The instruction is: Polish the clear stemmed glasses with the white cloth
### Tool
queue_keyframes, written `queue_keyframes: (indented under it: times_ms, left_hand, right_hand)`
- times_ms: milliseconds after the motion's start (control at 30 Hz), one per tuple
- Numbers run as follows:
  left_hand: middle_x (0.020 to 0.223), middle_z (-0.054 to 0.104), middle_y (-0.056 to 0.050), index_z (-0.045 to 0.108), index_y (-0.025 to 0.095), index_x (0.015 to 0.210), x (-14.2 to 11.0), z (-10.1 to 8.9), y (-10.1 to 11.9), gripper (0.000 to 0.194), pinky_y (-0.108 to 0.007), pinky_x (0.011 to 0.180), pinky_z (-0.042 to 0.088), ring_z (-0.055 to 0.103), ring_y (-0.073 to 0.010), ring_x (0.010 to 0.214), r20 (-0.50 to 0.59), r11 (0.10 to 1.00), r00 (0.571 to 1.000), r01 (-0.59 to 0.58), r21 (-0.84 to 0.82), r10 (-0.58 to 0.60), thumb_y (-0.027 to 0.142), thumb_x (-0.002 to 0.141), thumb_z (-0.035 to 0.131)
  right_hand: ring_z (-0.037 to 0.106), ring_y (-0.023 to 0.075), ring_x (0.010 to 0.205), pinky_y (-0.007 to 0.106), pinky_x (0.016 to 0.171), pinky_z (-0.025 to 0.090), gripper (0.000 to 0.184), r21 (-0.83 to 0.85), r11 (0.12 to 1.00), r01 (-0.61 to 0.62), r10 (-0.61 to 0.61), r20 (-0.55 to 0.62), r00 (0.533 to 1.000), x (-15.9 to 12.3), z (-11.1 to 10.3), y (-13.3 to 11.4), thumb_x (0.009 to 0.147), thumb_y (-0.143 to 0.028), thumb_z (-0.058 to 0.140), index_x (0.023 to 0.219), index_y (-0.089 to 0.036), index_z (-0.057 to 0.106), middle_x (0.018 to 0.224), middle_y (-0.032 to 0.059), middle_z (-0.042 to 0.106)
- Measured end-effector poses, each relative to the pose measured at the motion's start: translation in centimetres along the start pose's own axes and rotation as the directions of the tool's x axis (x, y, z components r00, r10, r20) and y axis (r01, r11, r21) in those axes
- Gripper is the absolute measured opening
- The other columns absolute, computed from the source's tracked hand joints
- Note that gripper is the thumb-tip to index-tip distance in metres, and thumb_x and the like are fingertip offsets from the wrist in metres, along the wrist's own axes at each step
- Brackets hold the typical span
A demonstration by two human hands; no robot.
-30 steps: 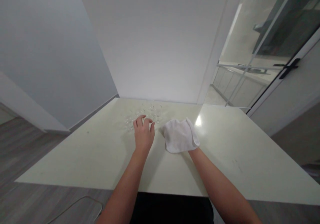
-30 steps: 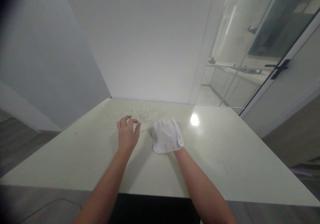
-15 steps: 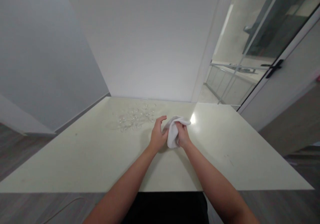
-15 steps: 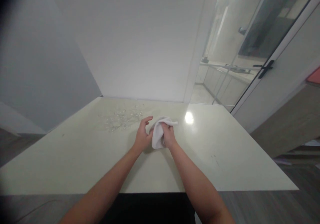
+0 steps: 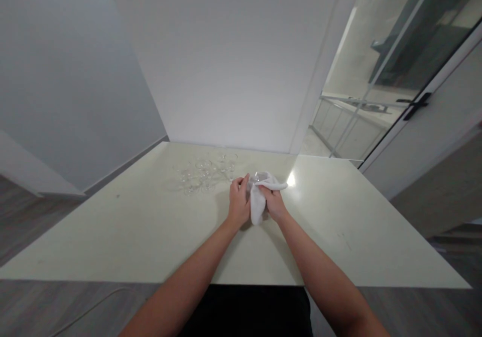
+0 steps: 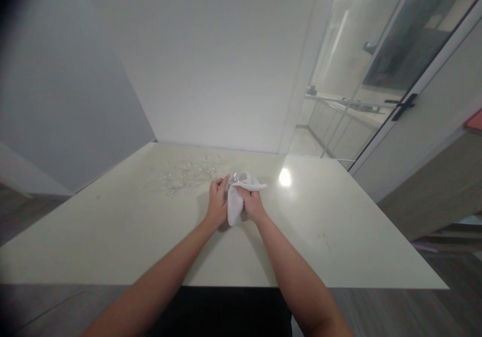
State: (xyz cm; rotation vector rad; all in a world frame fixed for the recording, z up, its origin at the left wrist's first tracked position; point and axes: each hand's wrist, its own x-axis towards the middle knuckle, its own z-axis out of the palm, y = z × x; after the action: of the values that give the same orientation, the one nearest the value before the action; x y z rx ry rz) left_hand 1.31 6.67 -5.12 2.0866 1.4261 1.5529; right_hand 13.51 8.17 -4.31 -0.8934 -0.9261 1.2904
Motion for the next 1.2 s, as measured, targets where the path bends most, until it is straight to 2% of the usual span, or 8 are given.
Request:
queue_keyframes:
  times_ms: [133, 367, 600, 700, 800, 1000, 1133, 1200]
  left_hand:
    - [0.107, 0.05, -0.011, 0.028, 0.016, 0.144, -0.1, -0.2, 0.0, 0.063, -0.04, 0.091, 0.04, 0.048, -0.0238, 0.101, 0.098, 1.0, 0.995, 0.008, -0.014, -0.007, 0.028, 0.086, 0.048]
    - [0.109, 0.056, -0.011, 0.036, 0.016, 0.14, -0.1, -0.1, -0.3, 0.06, -0.037, 0.089, 0.044, 0.054, -0.0213, 0.098, 0.167, 0.975, 0.985, 0.079, -0.206, -0.044, 0.021, 0.082, 0.053]
    - [0.101, 0.062, -0.007, 0.034, 0.017, 0.136, 0.6, -0.5, 0.7, 0.062, -0.032, 0.081, 0.047, 0.059, -0.0163, 0.085, 0.23, 0.851, 0.956, 0.27, -0.45, -0.182, 0.038, 0.083, 0.06]
    - [0.099, 0.062, -0.007, 0.035, 0.017, 0.131, 0.6, -0.5, 1.0, 0.059, -0.03, 0.078, 0.047, 0.059, -0.0162, 0.084, 0.278, 0.771, 0.94, 0.324, -0.548, -0.198, 0.041, 0.083, 0.061]
    - [0.095, 0.06, -0.005, 0.039, 0.018, 0.128, 0.2, -0.4, 1.5, 0.049, -0.029, 0.071, 0.047, 0.057, -0.0165, 0.08, 0.38, 0.716, 0.909, 0.38, -0.586, -0.171, 0.044, 0.088, 0.053]
    - [0.086, 0.058, -0.004, 0.029, 0.021, 0.138, -0.5, -0.2, 2.0, 0.048, -0.025, 0.052, 0.043, 0.052, -0.0134, 0.058, 0.599, 0.776, 0.797, 0.426, -0.466, -0.078, 0.043, 0.095, 0.035]
    - [0.09, 0.062, -0.007, 0.028, 0.019, 0.133, -0.4, -0.1, 2.1, 0.053, -0.027, 0.06, 0.047, 0.061, -0.0184, 0.069, 0.545, 0.96, 0.821, 0.264, -0.097, -0.17, 0.032, 0.087, 0.051]
    - [0.091, 0.064, -0.008, 0.032, 0.019, 0.13, -0.3, -0.2, 2.3, 0.051, -0.03, 0.066, 0.047, 0.064, -0.0226, 0.077, 0.505, 0.969, 0.83, 0.16, 0.188, -0.235, 0.025, 0.084, 0.053]
  right_hand:
    - [0.061, 0.0177, 0.094, 0.032, 0.089, 0.048, 0.042, -0.074, 0.996, 0.048, -0.044, 0.044, 0.998, -0.4, 0.1, -0.8, 0.063, -0.031, 0.075, 0.102, -0.02, 0.063, 0.103, 0.0031, 0.068]
    - [0.064, 0.0184, 0.09, 0.03, 0.083, 0.05, 0.038, -0.181, 0.973, -0.142, 0.191, 0.296, 0.936, -0.6, -1.2, -1.9, 0.067, -0.038, 0.074, 0.1, -0.019, 0.066, 0.097, 0.0038, 0.07]
    - [0.067, 0.0215, 0.085, 0.033, 0.079, 0.052, 0.066, 0.084, 0.952, -0.293, 0.261, 0.274, 0.926, 0.3, -2.4, -1.6, 0.074, -0.074, 0.046, 0.1, -0.016, 0.065, 0.086, 0.0085, 0.072]
    - [0.067, 0.0234, 0.088, 0.035, 0.077, 0.052, 0.075, 0.109, 0.947, -0.302, 0.249, 0.343, 0.906, 0.1, -2.3, -1.4, 0.073, -0.08, 0.039, 0.101, -0.015, 0.064, 0.087, 0.0106, 0.072]
    - [0.067, 0.0225, 0.079, 0.033, 0.07, 0.053, 0.071, 0.135, 0.949, -0.286, 0.235, 0.307, 0.922, -0.2, -2.2, -1.2, 0.069, -0.079, 0.046, 0.097, -0.016, 0.064, 0.082, 0.0089, 0.071]
    - [0.055, 0.0141, 0.051, 0.027, 0.051, 0.047, 0.04, 0.097, 0.984, -0.149, 0.144, 0.065, 0.987, -0.4, -2.7, -0.9, 0.061, -0.048, 0.076, 0.085, -0.02, 0.06, 0.062, -0.0033, 0.063]
    - [0.058, 0.0143, 0.06, 0.028, 0.058, 0.049, 0.037, -0.006, 0.999, -0.031, 0.031, -0.026, 0.999, -0.2, -2.4, -0.5, 0.062, -0.041, 0.076, 0.087, -0.019, 0.06, 0.071, -0.0011, 0.065]
    - [0.06, 0.0149, 0.068, 0.028, 0.064, 0.05, 0.037, -0.1, 0.994, 0.045, -0.05, -0.045, 0.998, -0.1, -2.2, -0.6, 0.063, -0.041, 0.075, 0.089, -0.019, 0.061, 0.079, 0.0008, 0.066]
